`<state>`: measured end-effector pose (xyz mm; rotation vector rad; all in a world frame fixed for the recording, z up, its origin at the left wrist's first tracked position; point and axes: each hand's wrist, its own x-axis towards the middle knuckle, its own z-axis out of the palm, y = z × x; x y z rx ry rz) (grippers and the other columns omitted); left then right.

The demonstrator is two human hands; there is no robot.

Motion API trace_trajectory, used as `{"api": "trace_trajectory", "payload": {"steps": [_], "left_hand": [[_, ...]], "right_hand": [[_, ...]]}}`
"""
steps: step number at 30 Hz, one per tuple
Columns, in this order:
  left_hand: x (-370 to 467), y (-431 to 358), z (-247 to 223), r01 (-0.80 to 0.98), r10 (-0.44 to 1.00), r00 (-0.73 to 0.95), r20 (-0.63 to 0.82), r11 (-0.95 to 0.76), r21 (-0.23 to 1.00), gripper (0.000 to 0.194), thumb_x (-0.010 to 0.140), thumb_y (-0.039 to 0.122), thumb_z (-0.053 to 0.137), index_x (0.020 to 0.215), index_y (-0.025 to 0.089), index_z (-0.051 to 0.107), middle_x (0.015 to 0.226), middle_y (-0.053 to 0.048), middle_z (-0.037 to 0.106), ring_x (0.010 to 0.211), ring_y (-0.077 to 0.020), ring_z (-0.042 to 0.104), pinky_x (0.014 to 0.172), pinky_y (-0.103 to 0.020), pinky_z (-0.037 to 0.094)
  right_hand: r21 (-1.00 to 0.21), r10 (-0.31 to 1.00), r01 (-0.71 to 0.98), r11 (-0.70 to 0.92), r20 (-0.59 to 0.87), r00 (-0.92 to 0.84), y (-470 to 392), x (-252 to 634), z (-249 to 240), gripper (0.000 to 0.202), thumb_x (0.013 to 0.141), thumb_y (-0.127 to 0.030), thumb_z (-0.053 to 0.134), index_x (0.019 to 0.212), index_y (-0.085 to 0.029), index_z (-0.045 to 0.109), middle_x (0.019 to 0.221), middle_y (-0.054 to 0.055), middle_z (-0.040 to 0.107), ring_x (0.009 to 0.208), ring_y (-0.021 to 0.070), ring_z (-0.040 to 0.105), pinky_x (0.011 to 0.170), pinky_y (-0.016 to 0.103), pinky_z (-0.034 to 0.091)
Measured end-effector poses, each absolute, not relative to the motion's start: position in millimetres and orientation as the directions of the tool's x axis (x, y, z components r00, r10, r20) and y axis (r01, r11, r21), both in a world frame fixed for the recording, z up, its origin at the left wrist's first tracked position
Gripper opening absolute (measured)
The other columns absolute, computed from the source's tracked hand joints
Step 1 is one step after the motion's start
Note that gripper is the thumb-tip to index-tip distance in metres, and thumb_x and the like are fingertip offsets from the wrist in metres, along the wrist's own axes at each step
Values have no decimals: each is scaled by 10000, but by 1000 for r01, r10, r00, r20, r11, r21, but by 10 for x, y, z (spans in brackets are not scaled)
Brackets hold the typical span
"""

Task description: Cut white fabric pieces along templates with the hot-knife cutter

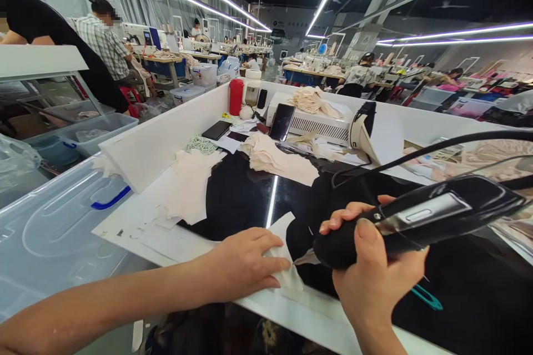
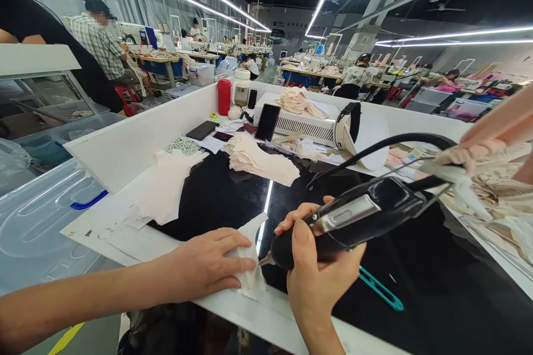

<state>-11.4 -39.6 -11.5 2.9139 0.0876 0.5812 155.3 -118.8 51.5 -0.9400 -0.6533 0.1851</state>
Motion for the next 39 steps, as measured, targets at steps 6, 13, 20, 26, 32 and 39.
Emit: {"api": "trace_trajectory", "payload": {"steps": [6, 13, 20, 26, 32, 39], "left_hand": [[-109, -388, -126, 17, 83, 918, 387, -985, 172, 325, 982, 392, 704, 1246, 204, 694, 1309, -132, 648, 1195, -265, 629, 1084, -390, 513], [-89, -409, -115, 18, 84, 922, 377, -985, 174, 334, 985, 399, 703, 1255, 203, 691, 1339, -134, 641, 1229, -261, 618, 1111, -386, 493], [-100, -412, -147, 27, 96, 917, 386, -983, 181, 317, 988, 386, 699, 1250, 208, 696, 1346, -137, 639, 1233, -268, 619, 1099, -394, 503], [-111, -421, -146, 30, 103, 910, 402, -982, 184, 311, 1001, 384, 676, 1247, 197, 701, 1346, -150, 635, 1231, -277, 612, 1097, -400, 505], [-110, -426, -165, 40, 112, 914, 391, -981, 188, 312, 1013, 394, 652, 1263, 211, 696, 1356, -143, 625, 1238, -279, 604, 1101, -410, 505], [-94, -476, -153, 58, 131, 910, 394, -980, 190, 310, 984, 366, 700, 1247, 202, 686, 1339, -140, 627, 1219, -277, 616, 1090, -398, 505]], "right_hand": [[-779, 393, 130, 613, 444, 805, -1139, 1566, 549, 467, 734, -284, 842, 1118, -239, 580, 752, -51, 651, 556, 143, 600, 480, 290, 567], [-766, 403, 147, 626, 479, 780, -1087, 1605, 521, 458, 763, -275, 835, 1133, -234, 568, 747, -55, 662, 558, 142, 601, 500, 296, 573], [-787, 408, 159, 596, 468, 784, -1083, 1585, 487, 447, 793, -291, 835, 1137, -240, 554, 765, -60, 666, 563, 137, 614, 504, 298, 578], [-761, 396, 151, 631, 482, 782, -1049, 1607, 491, 475, 777, -294, 847, 1147, -229, 556, 758, -50, 665, 555, 140, 606, 500, 296, 571], [-737, 380, 149, 659, 497, 780, -977, 1619, 494, 447, 792, -297, 832, 1137, -232, 555, 759, -59, 658, 547, 131, 600, 502, 280, 562], [-761, 405, 171, 626, 504, 763, -982, 1622, 436, 441, 838, -297, 822, 1177, -235, 545, 812, -50, 666, 593, 133, 620, 548, 294, 584]]}}
